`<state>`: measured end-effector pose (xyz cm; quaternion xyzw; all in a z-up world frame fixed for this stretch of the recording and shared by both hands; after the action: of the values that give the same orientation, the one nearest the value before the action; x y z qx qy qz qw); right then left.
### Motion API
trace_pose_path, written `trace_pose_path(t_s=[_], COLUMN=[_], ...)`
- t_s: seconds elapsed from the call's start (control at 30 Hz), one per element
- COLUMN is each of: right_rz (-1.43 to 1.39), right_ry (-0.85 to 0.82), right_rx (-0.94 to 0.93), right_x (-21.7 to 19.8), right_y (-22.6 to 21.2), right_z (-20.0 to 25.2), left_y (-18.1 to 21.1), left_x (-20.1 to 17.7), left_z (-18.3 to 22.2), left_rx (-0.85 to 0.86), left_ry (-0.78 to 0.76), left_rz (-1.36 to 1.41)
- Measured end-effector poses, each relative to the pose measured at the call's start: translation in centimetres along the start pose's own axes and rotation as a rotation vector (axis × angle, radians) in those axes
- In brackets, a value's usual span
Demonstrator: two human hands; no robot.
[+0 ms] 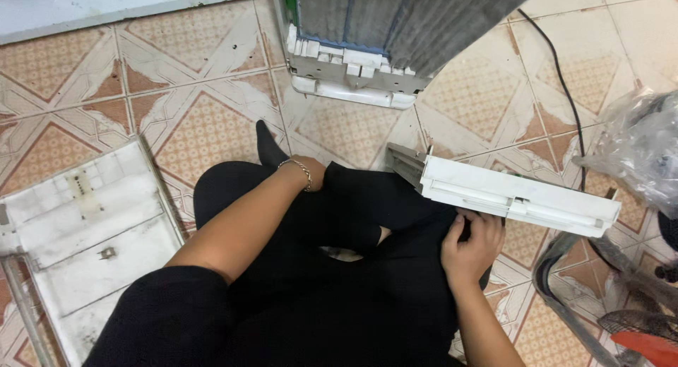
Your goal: The person removes a filter and components from an air cooler, then uses a wet wipe to clean a plastic panel by hand.
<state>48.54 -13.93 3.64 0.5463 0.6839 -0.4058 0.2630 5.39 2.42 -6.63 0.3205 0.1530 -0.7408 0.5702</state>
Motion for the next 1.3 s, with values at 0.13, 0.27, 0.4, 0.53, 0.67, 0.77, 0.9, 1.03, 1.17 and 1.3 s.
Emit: trace_pose_path(t_s=[0.13,0.27,0.4,0.53,0.67,0.77,0.9,1.03,1.17,1.3], right_rz=[0.034,0.043,-0.125,-0.037,0.106,-0.106,0.137,0.26,0.334,0.592], right_ry=[0.009,0.025,0.119,0.3,0.248,-0.302,-0.657,-0.604,-0.481,-0.293], right_rx=[-0.064,-0.06,-0.113,-0.403,-0.5,-0.449,-0.362,-0.304,-0.321,-0.256], right_x=[-0.3,-1.3,-2.8,-7.1,-10.4,-10.7,-5.6,-5.4,-6.6,-6.0], right_y=[-1.0,-2.6,-2.8,-5.0,-3.8,-5.1,1.7,5.0,8.9,11.4], right_z=[-0.2,-1.0,-1.1,-3.8,-11.6,-18.3,-19.0,-19.4,-19.0,-18.0], left_y=[0.1,0.2,0.3,0.1,0.0,-0.4,-0.6,-1.2,-1.3,-1.1], left_x=[-0.6,-1.3,-2.0,-1.4,-2.4,-2.2,-2.4,-2.2,-2.0,-2.2], left_z=[1.0,1.7,2.1,2.2,2.3,1.6,1.4,1.0,0.2,-0.2], left_rx=[0.009,0.006,0.028,-0.007,0.004,-0.048,-0.05,-0.064,-0.071,-0.062], left_ry=[0.019,0.079,0.101,0.06,0.056,-0.127,-0.091,-0.096,-0.089,-0.098], left_rz=[0.043,0.101,0.099,0.104,0.119,0.074,0.081,0.113,0.116,0.127])
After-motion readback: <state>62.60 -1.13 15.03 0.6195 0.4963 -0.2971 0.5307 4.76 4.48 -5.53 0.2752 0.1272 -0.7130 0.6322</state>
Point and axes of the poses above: each hand's wrist, its own z-axis away from the middle knuckle, its own x-axis out of the palm, y = z × x, the point moved 7 cm from there along -z, towards the middle knuckle, and after that the axes turned 5 degrees about -x, right-handed, at the moved point
